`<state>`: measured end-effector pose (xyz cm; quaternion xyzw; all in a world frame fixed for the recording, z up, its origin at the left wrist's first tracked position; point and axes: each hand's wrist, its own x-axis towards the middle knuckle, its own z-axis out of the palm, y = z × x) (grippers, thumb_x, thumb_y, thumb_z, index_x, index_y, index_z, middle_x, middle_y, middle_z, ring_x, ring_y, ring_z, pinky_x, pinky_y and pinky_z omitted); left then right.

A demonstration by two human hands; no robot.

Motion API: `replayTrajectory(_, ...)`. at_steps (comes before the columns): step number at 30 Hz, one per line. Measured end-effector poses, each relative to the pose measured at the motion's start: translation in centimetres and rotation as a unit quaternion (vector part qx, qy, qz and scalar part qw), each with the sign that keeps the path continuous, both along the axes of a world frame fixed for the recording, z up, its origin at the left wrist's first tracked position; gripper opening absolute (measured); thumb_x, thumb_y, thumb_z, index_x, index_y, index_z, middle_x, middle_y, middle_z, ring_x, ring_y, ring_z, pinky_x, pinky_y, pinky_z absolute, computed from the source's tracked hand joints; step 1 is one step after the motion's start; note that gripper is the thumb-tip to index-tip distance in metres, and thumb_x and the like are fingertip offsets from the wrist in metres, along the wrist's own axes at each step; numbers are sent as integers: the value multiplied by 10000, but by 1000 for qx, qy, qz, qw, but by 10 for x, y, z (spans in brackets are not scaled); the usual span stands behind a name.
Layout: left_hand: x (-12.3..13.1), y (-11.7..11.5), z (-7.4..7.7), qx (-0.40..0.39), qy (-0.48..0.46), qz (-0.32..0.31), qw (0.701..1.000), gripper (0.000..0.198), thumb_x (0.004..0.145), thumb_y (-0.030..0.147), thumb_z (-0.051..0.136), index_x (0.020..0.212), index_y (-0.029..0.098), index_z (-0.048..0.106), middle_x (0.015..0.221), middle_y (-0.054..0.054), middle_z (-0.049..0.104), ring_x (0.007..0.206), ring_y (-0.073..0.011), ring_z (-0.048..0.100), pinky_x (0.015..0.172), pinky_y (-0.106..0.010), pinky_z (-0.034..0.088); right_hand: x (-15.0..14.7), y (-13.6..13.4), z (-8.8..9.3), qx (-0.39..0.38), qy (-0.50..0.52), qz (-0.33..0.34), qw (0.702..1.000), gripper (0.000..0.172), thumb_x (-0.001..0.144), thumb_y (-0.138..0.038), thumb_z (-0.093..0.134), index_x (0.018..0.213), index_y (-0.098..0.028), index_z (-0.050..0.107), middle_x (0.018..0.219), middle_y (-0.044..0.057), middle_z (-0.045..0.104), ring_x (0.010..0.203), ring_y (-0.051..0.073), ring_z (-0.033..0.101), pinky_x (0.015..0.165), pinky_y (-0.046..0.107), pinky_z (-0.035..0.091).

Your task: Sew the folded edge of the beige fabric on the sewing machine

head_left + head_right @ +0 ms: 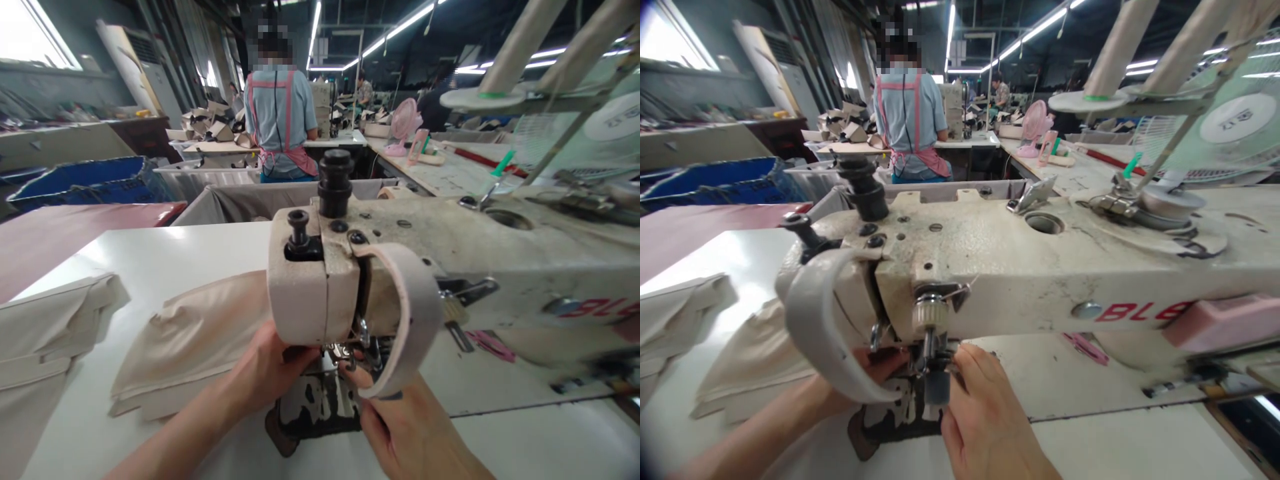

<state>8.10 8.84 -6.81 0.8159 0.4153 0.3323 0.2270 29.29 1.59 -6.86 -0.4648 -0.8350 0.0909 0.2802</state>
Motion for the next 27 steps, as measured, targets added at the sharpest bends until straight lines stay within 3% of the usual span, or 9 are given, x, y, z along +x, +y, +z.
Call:
replayTrajectory(3,-6,1,0,-11,4,-30,999,170,861,209,534,885,186,700,863,-43,725,798,-198,664,751,-281,558,2,0,-5,3,-6,-2,1000,319,797,-49,427,1033,-146,617,1108,143,570,1089,290,522,931,457,482)
replayTrajectory(11,-4,-1,5,-6,6,-38,999,228,883,221,508,826,166,721,809,-74,725,767,-207,654,734,-294,547,2,-1,-8,42,6,8,999,390,782,-37,436,1107,-160,614,1165,147,554,1116,302,501,929,481,483)
replayTrajectory(19,-12,1,14,-33,-4,-56,998,198,769,111,556,777,165,746,829,-60,737,782,-194,680,702,-244,537,-1,-2,-6,27,38,-2,999,509,714,43,403,1124,-191,591,1169,133,533,1091,296,507,891,493,489)
replayTrajectory(21,-15,6,20,-45,-7,-22,999,253,736,72,509,748,173,740,798,-37,733,756,-181,679,698,-241,536,0,-1,-7,24,27,-1,999,558,679,59,396,1138,-204,572,1169,129,529,1090,296,514,885,495,497)
replayTrajectory(23,-12,12,25,-46,-16,72,996,288,765,72,435,770,152,711,789,-51,715,752,-195,665,681,-271,530,2,0,-7,22,14,6,1000,553,667,55,404,1124,-211,567,1147,123,537,1078,298,528,873,492,510)
replayTrajectory(25,-2,18,24,-41,-23,184,982,267,828,125,402,858,125,668,880,-107,690,845,-249,641,719,-350,520,3,1,-8,24,6,11,1000,527,671,47,409,1097,-218,571,1127,114,549,1069,295,543,865,482,519)
replayTrajectory(27,13,23,19,-40,-21,256,965,221,839,172,455,971,111,622,1029,-169,642,1019,-320,574,841,-463,470,4,1,-9,32,2,10,999,520,675,48,403,1087,-222,569,1138,109,552,1080,290,546,872,474,517)
